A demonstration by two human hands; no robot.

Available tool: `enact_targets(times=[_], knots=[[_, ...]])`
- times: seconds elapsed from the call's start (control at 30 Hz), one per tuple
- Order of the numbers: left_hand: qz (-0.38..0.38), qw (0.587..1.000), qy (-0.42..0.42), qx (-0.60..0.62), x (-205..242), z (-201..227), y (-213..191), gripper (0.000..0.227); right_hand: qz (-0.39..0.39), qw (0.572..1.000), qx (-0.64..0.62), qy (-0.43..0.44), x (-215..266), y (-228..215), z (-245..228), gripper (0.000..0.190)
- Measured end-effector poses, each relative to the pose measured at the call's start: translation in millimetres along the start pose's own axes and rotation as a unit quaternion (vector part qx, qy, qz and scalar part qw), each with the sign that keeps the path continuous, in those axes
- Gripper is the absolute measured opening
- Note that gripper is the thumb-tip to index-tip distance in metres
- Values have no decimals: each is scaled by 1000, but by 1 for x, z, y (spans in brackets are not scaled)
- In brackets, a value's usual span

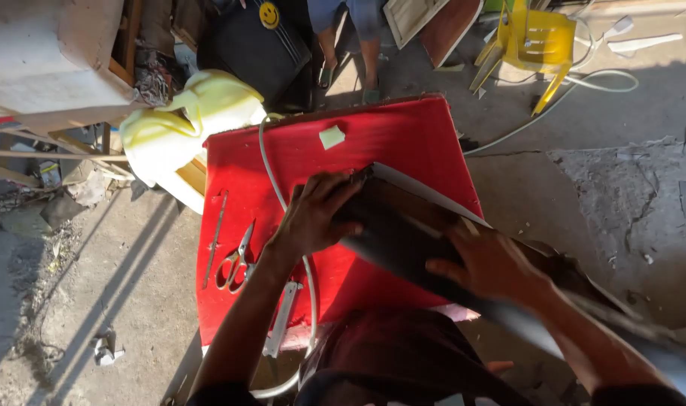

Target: The person staples black fabric onto the underside of a wooden chair frame using a pneumatic staple gun. They trim excess fabric with scissors and reposition the chair to secure the material along the edges.

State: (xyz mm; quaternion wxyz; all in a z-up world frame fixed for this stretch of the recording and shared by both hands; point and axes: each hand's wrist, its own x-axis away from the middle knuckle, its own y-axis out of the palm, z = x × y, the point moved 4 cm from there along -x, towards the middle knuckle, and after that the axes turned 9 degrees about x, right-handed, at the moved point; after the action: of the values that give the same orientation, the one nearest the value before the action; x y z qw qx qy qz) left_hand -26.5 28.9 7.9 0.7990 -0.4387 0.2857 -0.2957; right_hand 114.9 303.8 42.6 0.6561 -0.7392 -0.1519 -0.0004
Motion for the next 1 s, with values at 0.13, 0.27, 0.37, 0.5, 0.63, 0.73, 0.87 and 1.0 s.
enact_targets(times=[0.13, 0.27, 0.37, 0.5, 0.63, 0.73, 0.87, 1.0], knots=[[-15, 999, 36, 38, 38, 17, -25, 86, -116, 993, 16, 18, 25, 18, -30, 64], [42, 984, 117, 125, 37, 20, -38, 54, -113, 993, -42, -17, 26, 5, -50, 69], [44, 969, 139, 201, 38, 18, -33, 25, -208, 976, -67, 24, 29, 7, -63, 61], [35, 973, 161, 163, 32, 14, -21, 21, -145, 982, -117, 41, 20, -5, -70, 65], [48, 977, 176, 112, 29, 14, -8, 18, -31, 985, -169, 24, -11, 9, -71, 51], [139, 967, 204, 67, 33, 23, -15, 13, 65, 978, -196, -8, -34, 7, -84, 44], [207, 955, 208, 28, 41, 29, -16, 21, 90, 975, -197, -42, -49, -15, -101, 44], [247, 951, 183, 28, 45, 31, -13, 26, 92, 952, -285, -69, -58, -1, -94, 49]])
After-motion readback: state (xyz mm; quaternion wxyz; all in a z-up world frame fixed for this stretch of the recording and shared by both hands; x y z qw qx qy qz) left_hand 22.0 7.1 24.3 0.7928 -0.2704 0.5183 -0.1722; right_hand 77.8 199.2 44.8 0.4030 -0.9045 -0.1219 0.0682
